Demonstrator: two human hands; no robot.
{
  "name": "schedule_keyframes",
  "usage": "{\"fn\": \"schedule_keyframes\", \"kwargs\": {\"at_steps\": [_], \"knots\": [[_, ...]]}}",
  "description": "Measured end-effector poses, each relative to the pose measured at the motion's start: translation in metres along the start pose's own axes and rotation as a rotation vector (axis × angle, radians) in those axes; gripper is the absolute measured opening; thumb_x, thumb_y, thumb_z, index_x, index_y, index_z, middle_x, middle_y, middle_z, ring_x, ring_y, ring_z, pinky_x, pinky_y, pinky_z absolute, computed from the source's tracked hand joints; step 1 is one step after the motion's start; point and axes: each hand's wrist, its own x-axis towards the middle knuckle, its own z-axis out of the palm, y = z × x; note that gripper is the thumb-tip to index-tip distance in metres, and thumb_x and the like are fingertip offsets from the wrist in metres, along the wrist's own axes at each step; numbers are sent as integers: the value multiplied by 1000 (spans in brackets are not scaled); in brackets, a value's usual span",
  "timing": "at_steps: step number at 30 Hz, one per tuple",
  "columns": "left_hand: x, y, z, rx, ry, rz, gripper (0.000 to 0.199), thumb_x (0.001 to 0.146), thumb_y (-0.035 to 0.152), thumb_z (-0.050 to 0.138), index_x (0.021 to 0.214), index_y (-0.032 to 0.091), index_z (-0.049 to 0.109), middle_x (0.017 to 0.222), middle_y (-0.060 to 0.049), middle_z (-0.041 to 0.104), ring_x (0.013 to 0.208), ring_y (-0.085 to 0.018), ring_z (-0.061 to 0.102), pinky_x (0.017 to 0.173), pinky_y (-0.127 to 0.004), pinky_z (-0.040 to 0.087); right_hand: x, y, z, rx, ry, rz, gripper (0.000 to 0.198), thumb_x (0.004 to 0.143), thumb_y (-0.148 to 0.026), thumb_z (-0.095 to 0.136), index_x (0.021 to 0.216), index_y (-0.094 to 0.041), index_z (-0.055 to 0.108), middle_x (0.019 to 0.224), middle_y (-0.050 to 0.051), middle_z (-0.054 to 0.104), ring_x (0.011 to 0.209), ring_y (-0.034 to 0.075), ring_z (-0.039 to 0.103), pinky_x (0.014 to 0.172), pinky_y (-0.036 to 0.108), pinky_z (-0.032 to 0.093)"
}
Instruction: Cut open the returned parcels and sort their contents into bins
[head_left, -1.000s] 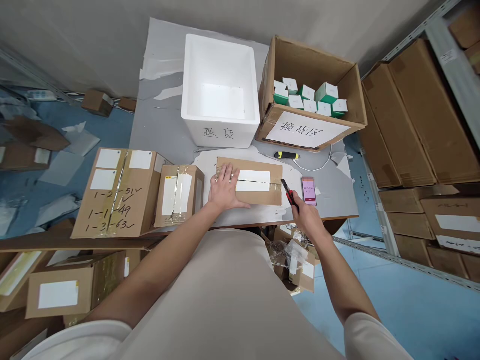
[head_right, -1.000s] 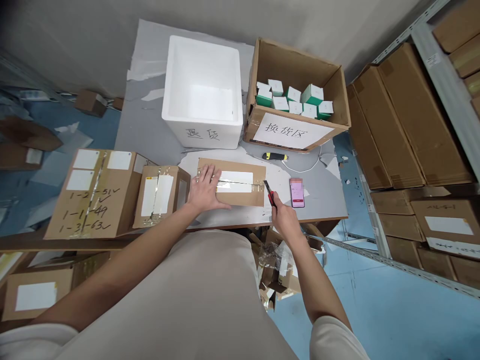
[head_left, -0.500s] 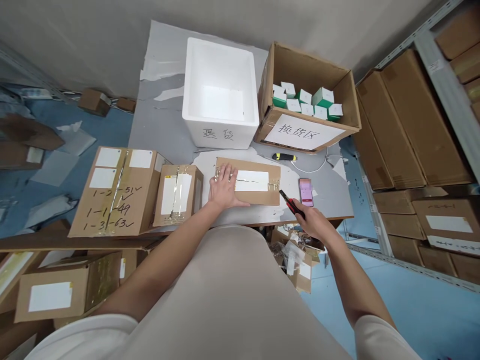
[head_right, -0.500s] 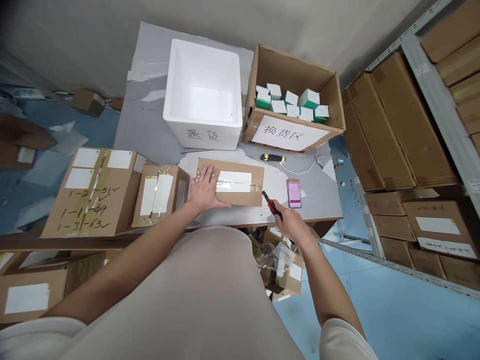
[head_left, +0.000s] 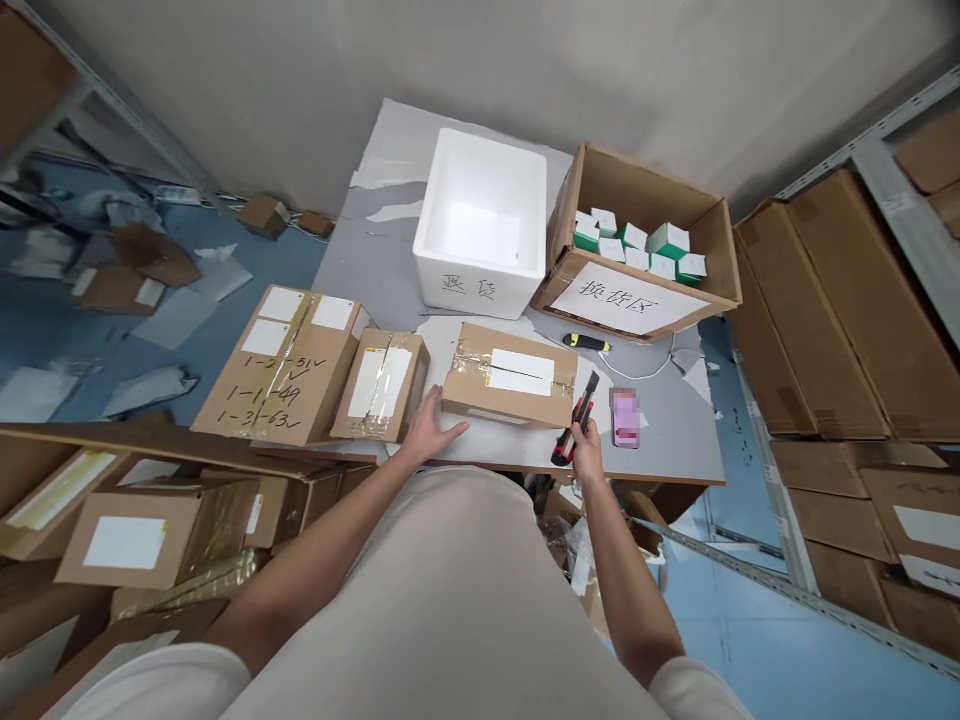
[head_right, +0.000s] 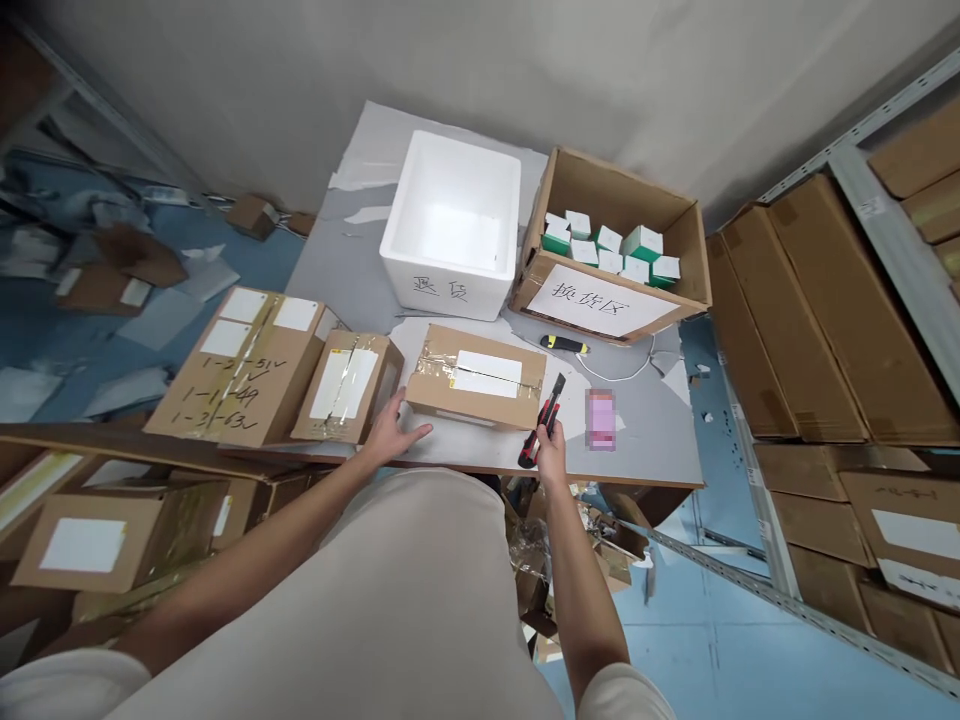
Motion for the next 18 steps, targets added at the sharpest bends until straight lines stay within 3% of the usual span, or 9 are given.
{"fn": "schedule_keyframes", "kwargs": {"at_steps": [2, 6, 11, 15, 18], "knots": [[-2, -6, 3, -98, -22, -29, 71, 77, 40, 60, 139, 18, 34, 133, -16, 51, 123, -25, 51, 98, -41, 46, 6, 1, 3, 51, -10, -39, 49, 73, -55, 56, 108, -22, 48, 104, 6, 65, 83, 16, 65, 68, 29, 53], [5, 7, -7, -143, 103, 45, 51, 84, 40, 51, 130, 18, 48, 116, -12, 57, 106, -19, 58, 88, -35, 51, 20, -15, -12, 98, -42, -153, 46, 75, -53, 57, 110, -23, 47, 104, 4, 65, 88, 16, 65, 72, 29, 53], [13, 12, -9, -94, 142, -9, 46, 84, 41, 50, 120, 14, 59, 95, -8, 57, 83, -17, 58, 76, -33, 53, 35, -27, -14, 163, -180, -20, 47, 69, -53, 66, 101, -22, 53, 85, -1, 67, 72, 14, 65, 62, 26, 52], [14, -2, 0, -129, 101, -55, 48, 83, 42, 51, 120, 12, 59, 103, -10, 59, 88, -18, 59, 80, -34, 52, 35, -16, -7, 259, -156, 73, 47, 62, -50, 74, 95, -22, 54, 79, -3, 68, 63, 12, 63, 58, 25, 52], [5, -14, -1, -176, 80, -83, 50, 84, 43, 48, 123, 12, 57, 117, -13, 59, 104, -21, 58, 94, -38, 47, 29, -3, -13, 327, -146, 96, 47, 63, -49, 75, 96, -23, 53, 91, -1, 70, 71, 12, 66, 61, 26, 53]]}}
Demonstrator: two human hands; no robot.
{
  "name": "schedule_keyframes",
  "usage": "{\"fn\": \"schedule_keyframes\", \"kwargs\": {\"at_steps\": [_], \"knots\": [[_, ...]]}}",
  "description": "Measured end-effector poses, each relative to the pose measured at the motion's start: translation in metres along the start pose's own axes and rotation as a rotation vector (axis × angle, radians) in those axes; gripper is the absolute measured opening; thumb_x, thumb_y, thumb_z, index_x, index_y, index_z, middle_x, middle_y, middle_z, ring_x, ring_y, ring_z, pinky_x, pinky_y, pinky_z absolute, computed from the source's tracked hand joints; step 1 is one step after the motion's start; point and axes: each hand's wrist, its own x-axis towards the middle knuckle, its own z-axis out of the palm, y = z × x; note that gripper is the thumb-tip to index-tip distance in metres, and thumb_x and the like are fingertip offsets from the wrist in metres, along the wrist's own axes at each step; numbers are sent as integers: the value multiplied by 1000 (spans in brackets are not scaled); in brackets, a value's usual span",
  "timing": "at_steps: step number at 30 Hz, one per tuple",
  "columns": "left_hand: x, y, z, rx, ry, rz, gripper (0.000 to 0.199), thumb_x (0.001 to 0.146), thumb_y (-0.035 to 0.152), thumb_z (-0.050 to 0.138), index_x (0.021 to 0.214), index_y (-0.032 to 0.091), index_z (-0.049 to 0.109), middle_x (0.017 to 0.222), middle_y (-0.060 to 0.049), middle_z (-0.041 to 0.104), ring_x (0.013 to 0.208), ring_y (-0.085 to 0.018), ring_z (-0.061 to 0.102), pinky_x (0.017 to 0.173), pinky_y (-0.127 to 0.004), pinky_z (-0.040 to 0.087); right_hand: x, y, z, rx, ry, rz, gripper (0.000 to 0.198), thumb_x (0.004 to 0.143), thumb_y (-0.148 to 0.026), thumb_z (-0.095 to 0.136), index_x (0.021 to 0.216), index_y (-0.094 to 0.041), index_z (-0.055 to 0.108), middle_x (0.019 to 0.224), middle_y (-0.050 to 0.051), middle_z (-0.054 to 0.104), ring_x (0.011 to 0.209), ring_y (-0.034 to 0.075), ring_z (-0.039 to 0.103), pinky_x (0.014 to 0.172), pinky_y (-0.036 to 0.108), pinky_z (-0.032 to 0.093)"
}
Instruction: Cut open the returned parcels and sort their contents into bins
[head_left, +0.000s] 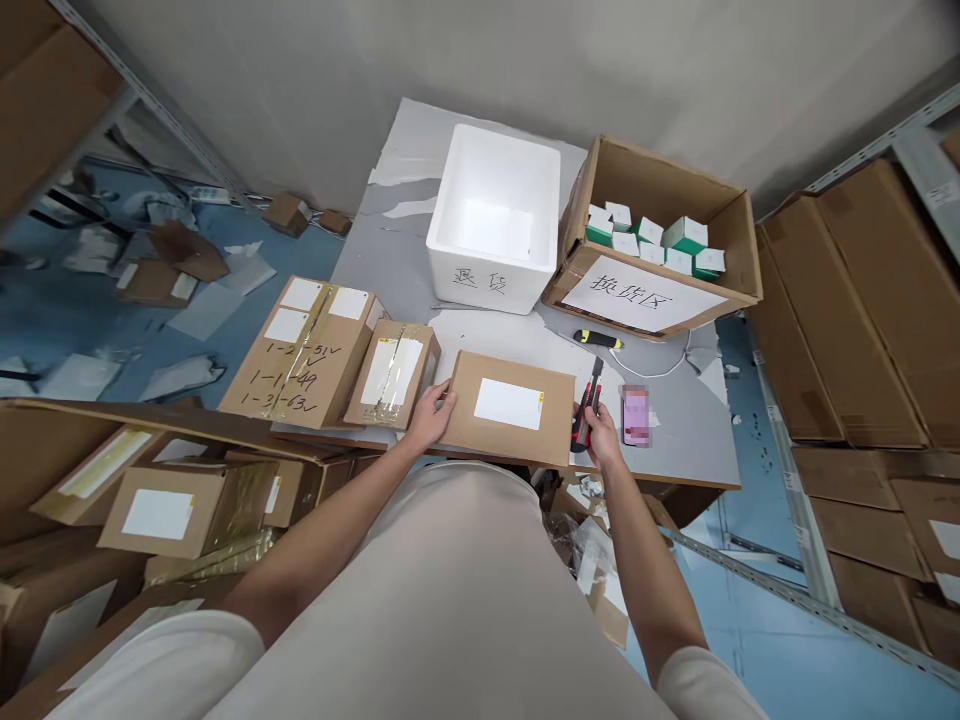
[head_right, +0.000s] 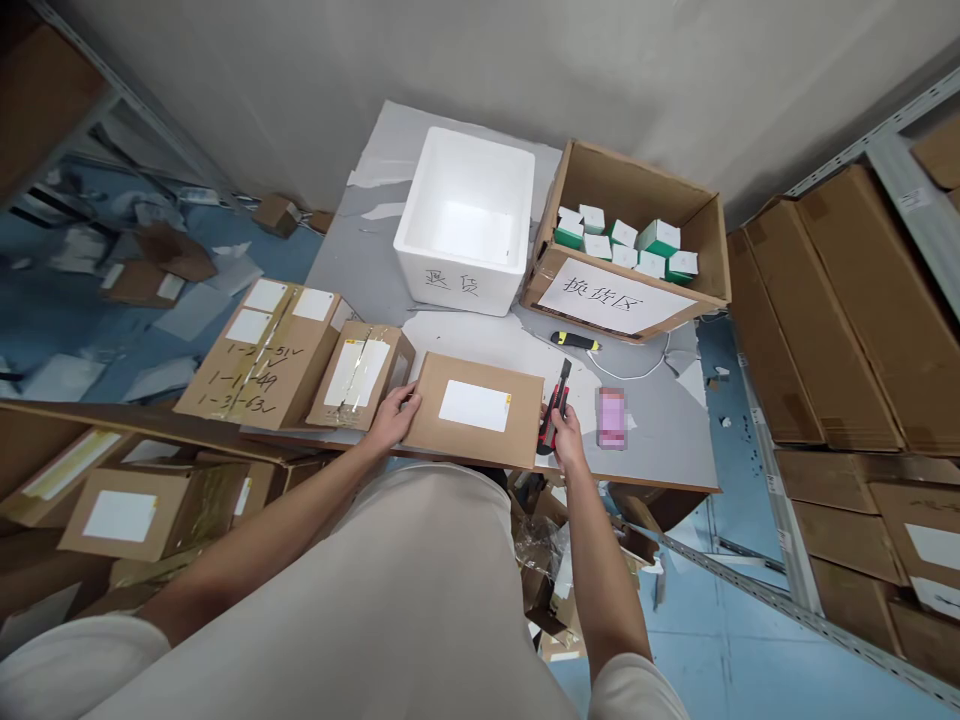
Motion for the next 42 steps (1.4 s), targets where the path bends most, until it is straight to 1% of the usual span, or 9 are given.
{"fn": "schedule_keyframes", "kwargs": {"at_steps": [5, 10, 15, 21, 25, 28, 31, 36, 42], "knots": [[-39, -36, -12, -91, -81, -78, 49, 84, 37, 41, 124, 14, 57, 126, -11, 60, 119, -24, 53, 106, -43, 38, -26, 30, -29, -35, 25, 49, 48, 67, -50, 73, 101, -25, 51, 106, 3, 69, 84, 17, 68, 64, 30, 55], [-68, -55, -7, -19, -203, -38, 48, 73, 25, 53, 119, 16, 60, 104, -7, 68, 103, -23, 61, 96, -44, 47, -54, 62, -31, -47, 50, 106, 49, 65, -51, 73, 100, -24, 51, 83, -2, 68, 63, 12, 64, 56, 25, 53], [-59, -19, -3, -6, -83, 70, 38, 82, 36, 53, 112, 16, 61, 104, -9, 60, 95, -19, 60, 85, -35, 53, -53, 40, -21, -34, 60, -23, 45, 70, -51, 69, 101, -25, 50, 83, -3, 67, 67, 13, 65, 61, 27, 54], [-6, 32, -3, 140, 80, 135, 46, 78, 45, 61, 113, 16, 62, 90, -5, 54, 83, -18, 58, 72, -30, 53, -5, -14, -7, -146, -36, -175, 44, 75, -52, 62, 108, -25, 50, 101, 3, 68, 86, 17, 66, 75, 33, 53], [16, 43, 7, 274, 179, 210, 48, 82, 42, 59, 120, 14, 58, 99, -10, 57, 93, -22, 58, 82, -37, 51, 22, -26, -2, -440, -27, -252, 45, 79, -53, 54, 111, -21, 52, 108, 7, 66, 96, 19, 63, 86, 37, 49], [11, 45, 17, 403, 176, 502, 45, 84, 38, 58, 123, 16, 55, 119, -14, 56, 115, -27, 52, 97, -44, 44, 22, -41, 1, -731, 11, -350, 46, 86, -50, 45, 118, -18, 49, 113, 11, 64, 100, 23, 61, 87, 40, 47], [3, 45, 26, 533, -16, 777, 34, 86, 37, 57, 114, 19, 60, 120, -12, 60, 120, -27, 51, 102, -48, 39, 8, -71, 21, -1086, -59, -519, 47, 92, -44, 36, 130, -18, 43, 118, 13, 62, 103, 26, 60, 86, 40, 46], [4, 43, 30, 554, -61, 829, 31, 88, 36, 55, 111, 18, 62, 115, -13, 64, 118, -26, 55, 100, -46, 44, -9, -108, 99, -1730, -680, -642, 43, 97, -40, 29, 136, -25, 41, 127, 10, 60, 102, 28, 61, 79, 36, 45], [5, 45, 30, 538, -86, 827, 33, 89, 37, 53, 113, 15, 61, 117, -14, 64, 118, -26, 54, 101, -46, 44, -4, -109, 161, -2097, -806, -642, 47, 99, -36, 20, 143, -23, 26, 120, 16, 62, 97, 28, 64, 74, 35, 43]]}}
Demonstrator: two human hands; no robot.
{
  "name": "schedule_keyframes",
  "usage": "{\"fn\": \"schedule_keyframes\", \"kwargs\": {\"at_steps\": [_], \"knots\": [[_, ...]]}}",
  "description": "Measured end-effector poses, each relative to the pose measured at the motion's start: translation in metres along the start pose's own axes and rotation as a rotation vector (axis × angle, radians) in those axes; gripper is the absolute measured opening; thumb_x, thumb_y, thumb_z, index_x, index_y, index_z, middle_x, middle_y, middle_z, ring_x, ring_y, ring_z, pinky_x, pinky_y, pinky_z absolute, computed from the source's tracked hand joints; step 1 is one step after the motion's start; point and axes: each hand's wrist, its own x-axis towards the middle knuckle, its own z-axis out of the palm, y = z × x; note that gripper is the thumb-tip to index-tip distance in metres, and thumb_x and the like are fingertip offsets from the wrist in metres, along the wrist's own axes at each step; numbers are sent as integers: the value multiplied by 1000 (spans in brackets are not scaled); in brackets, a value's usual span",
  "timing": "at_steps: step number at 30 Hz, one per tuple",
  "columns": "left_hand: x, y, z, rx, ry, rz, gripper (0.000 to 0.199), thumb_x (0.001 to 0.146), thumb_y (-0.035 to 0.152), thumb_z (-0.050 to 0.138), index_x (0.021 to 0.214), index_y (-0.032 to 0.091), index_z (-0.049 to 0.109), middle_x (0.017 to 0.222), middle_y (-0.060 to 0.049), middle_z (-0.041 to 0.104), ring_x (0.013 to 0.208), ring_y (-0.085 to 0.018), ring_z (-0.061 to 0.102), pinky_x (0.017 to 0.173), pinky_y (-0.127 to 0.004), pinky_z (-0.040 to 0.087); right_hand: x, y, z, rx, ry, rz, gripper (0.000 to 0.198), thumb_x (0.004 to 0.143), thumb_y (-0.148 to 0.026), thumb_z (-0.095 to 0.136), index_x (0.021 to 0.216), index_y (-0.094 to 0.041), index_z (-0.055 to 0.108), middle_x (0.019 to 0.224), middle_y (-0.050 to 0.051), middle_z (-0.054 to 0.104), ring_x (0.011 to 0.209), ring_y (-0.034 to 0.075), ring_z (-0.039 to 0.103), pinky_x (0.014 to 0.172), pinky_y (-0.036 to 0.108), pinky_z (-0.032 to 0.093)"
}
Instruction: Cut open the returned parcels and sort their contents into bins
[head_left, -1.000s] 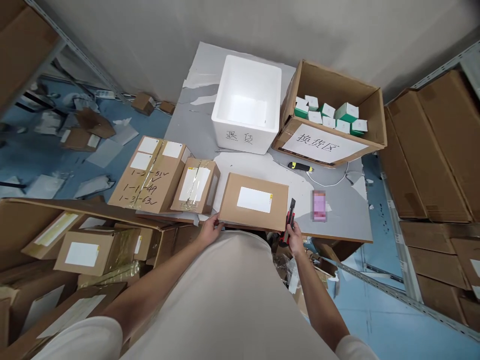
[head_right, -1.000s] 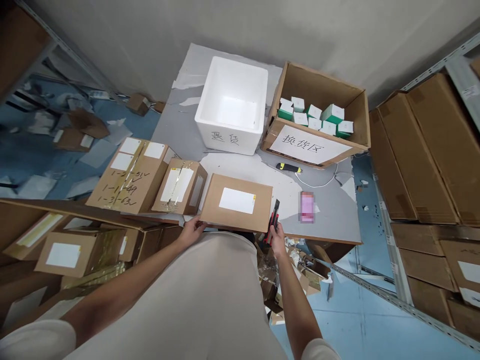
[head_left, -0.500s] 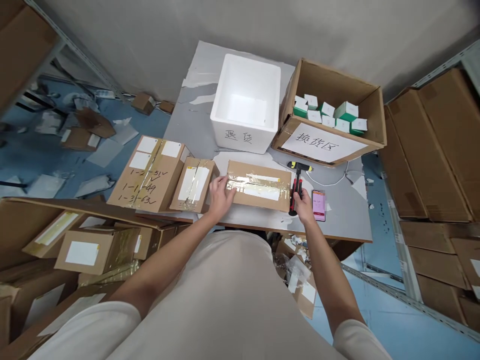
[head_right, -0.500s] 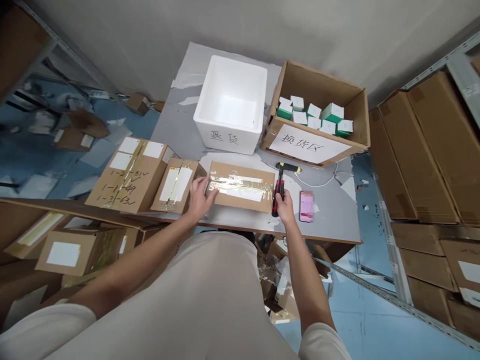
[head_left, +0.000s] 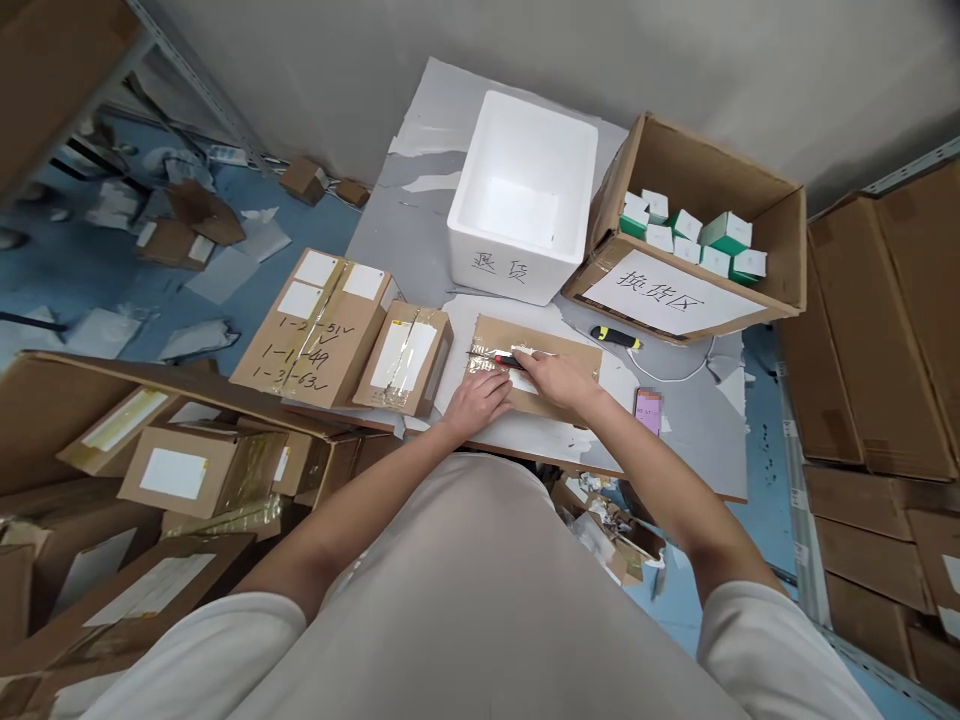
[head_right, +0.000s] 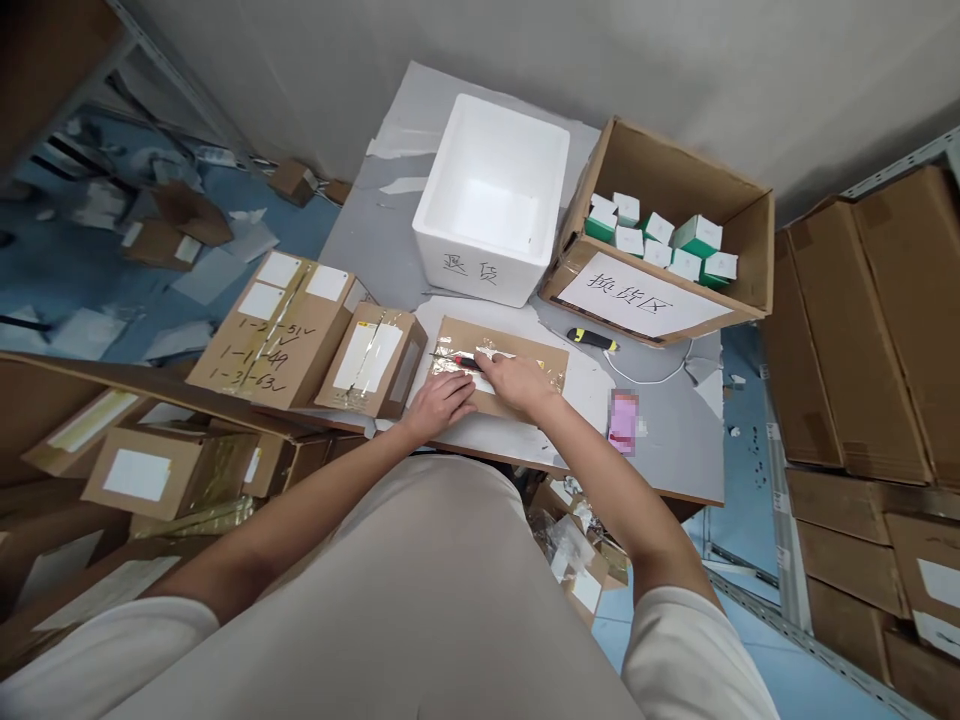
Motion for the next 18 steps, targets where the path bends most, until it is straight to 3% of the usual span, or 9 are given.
{"fn": "schedule_keyframes", "kwargs": {"at_steps": [7, 12, 18], "knots": [[1, 1, 0, -20, -7, -35, 32, 90, 37, 51, 112, 16, 62, 115, -12, 65, 118, -26, 54, 101, -46, 44, 2, -5, -15, -101, -65, -12, 43, 98, -26, 21, 140, -20, 28, 113, 18, 64, 94, 26, 65, 71, 32, 42], [1, -1, 3, -18, -3, -42, 32, 89, 38, 51, 110, 16, 63, 115, -13, 65, 117, -26, 55, 100, -46, 44, 1, -8, -13, -152, -53, 8, 49, 93, -14, 28, 142, -21, 24, 109, 17, 64, 90, 26, 66, 69, 31, 42], [2, -3, 5, -9, -2, -48, 33, 89, 38, 51, 111, 15, 62, 115, -13, 65, 117, -26, 55, 100, -46, 44, -7, -10, -11, -150, -72, 49, 55, 92, -13, 29, 145, -23, 18, 108, 17, 63, 89, 26, 66, 69, 32, 43]]}}
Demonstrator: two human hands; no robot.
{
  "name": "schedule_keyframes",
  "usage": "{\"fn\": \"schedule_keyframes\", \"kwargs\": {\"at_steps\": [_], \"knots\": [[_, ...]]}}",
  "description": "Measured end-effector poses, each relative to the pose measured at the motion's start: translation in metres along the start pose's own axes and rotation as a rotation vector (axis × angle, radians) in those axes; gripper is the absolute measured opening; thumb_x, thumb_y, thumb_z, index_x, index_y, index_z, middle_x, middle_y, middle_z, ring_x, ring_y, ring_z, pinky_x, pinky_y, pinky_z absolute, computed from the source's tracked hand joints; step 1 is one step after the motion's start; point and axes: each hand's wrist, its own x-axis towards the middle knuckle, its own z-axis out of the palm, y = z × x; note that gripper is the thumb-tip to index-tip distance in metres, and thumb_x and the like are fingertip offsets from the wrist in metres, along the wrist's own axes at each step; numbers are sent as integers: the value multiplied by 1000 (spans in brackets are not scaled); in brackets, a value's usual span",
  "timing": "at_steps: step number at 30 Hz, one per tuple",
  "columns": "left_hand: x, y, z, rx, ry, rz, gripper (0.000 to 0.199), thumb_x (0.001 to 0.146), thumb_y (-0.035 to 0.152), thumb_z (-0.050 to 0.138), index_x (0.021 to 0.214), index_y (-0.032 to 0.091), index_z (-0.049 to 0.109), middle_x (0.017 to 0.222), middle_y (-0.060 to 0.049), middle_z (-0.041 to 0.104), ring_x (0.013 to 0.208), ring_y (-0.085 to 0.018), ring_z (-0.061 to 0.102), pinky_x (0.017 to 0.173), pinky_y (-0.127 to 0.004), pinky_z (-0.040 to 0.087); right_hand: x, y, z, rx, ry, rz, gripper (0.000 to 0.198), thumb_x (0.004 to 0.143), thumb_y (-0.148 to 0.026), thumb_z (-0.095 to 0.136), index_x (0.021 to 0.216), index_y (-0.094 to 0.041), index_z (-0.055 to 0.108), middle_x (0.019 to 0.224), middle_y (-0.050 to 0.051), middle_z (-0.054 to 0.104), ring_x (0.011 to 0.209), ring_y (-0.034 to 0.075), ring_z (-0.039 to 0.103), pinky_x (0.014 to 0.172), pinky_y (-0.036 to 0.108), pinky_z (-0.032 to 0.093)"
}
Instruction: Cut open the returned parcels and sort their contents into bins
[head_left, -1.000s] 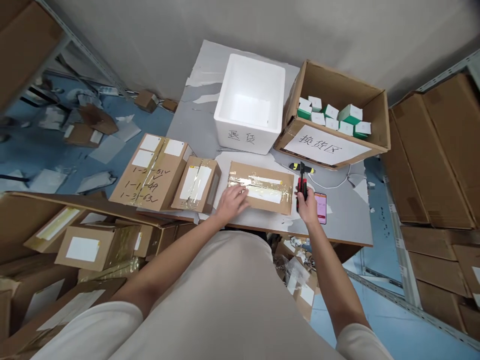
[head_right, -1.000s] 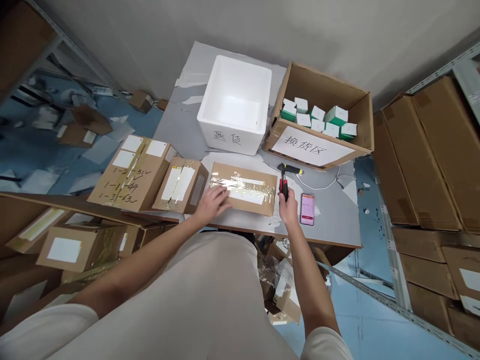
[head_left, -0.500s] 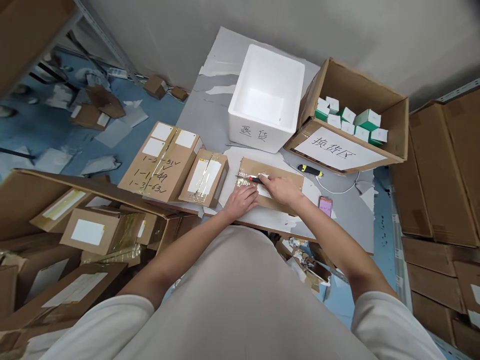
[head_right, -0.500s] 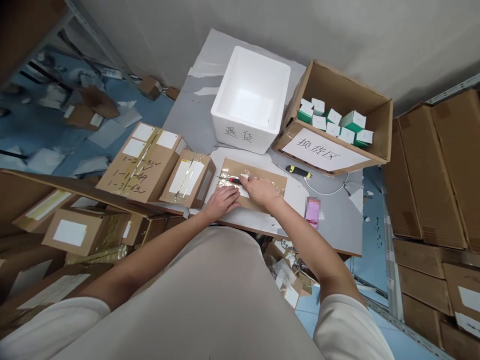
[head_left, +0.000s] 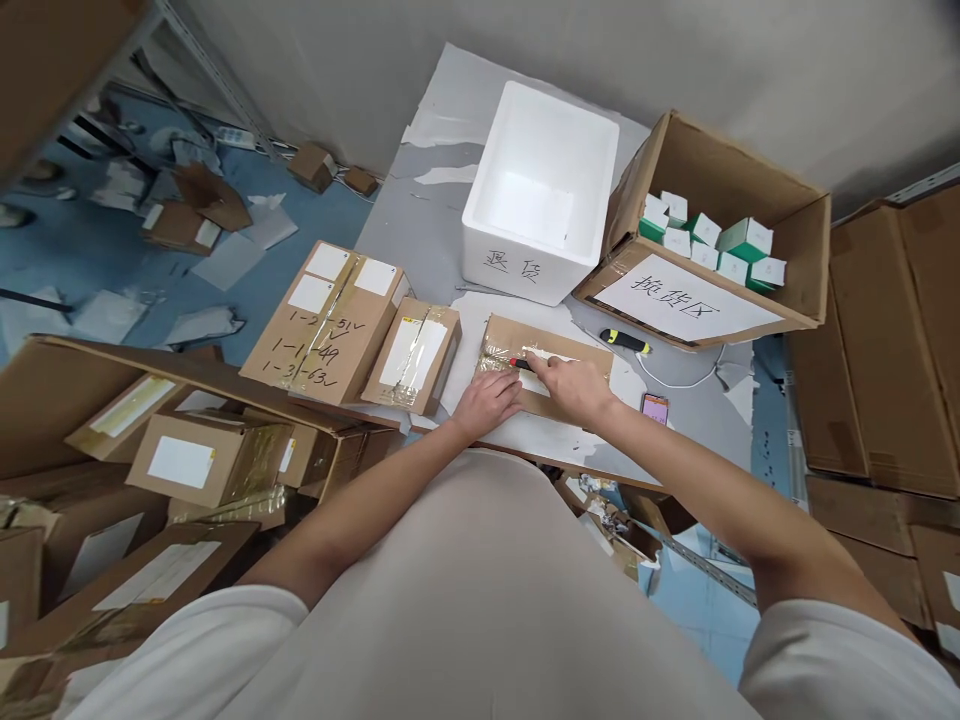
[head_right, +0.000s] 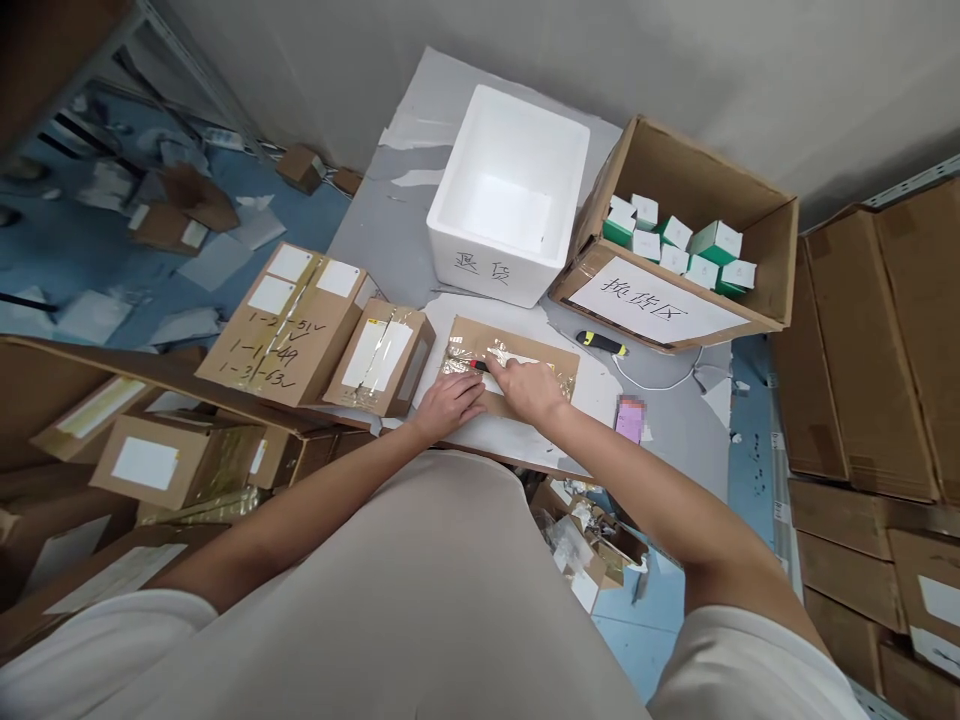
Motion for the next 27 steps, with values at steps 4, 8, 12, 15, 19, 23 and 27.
{"fn": "schedule_keyframes", "kwargs": {"at_steps": [4, 8, 12, 15, 19, 23, 27], "knots": [[1, 0, -1, 3, -15, 3, 34, 90, 38, 51, 113, 15, 61, 117, -14, 64, 118, -26, 54, 99, -45, 44, -1, 0, -2, 10, -15, 10, 56, 91, -10, 30, 144, -24, 20, 108, 16, 64, 88, 25, 66, 70, 31, 43], [0, 1, -2, 3, -17, -3, 34, 89, 38, 51, 113, 16, 61, 117, -14, 63, 117, -26, 54, 100, -46, 44, -2, 6, -5, -12, 5, 25, 54, 90, -9, 32, 141, -23, 26, 101, 15, 67, 84, 24, 67, 65, 29, 42], [0, 1, -2, 0, -29, -11, 34, 89, 39, 51, 114, 18, 61, 117, -13, 64, 117, -26, 55, 100, -46, 43, -11, 13, -6, -20, -22, 41, 48, 89, -9, 35, 135, -23, 36, 98, 14, 69, 82, 23, 68, 64, 28, 41], [0, 1, -1, 23, -27, -12, 34, 89, 40, 51, 114, 18, 61, 118, -13, 63, 117, -26, 55, 100, -46, 43, -21, 24, -2, -26, -60, 76, 46, 88, -7, 37, 131, -22, 41, 97, 14, 70, 85, 24, 68, 67, 29, 42], [-1, 0, -1, 24, -31, -6, 34, 89, 40, 52, 114, 18, 60, 118, -13, 63, 118, -27, 55, 101, -46, 42, -43, 48, 16, -57, -109, 128, 48, 86, -3, 34, 130, -19, 45, 96, 15, 69, 85, 27, 68, 65, 33, 42], [0, 0, -2, 10, -60, -23, 35, 89, 40, 51, 116, 19, 60, 120, -14, 62, 118, -28, 54, 101, -47, 41, -80, 76, 45, -7, -130, 222, 53, 88, -8, 36, 137, -27, 38, 97, 14, 68, 76, 27, 68, 61, 33, 41], [1, -1, -3, 12, -81, -42, 35, 89, 40, 50, 116, 20, 60, 119, -14, 62, 118, -27, 53, 101, -46, 40, -127, 107, 84, 32, -154, 356, 53, 88, -9, 36, 137, -28, 41, 97, 15, 68, 71, 24, 68, 61, 32, 42]]}}
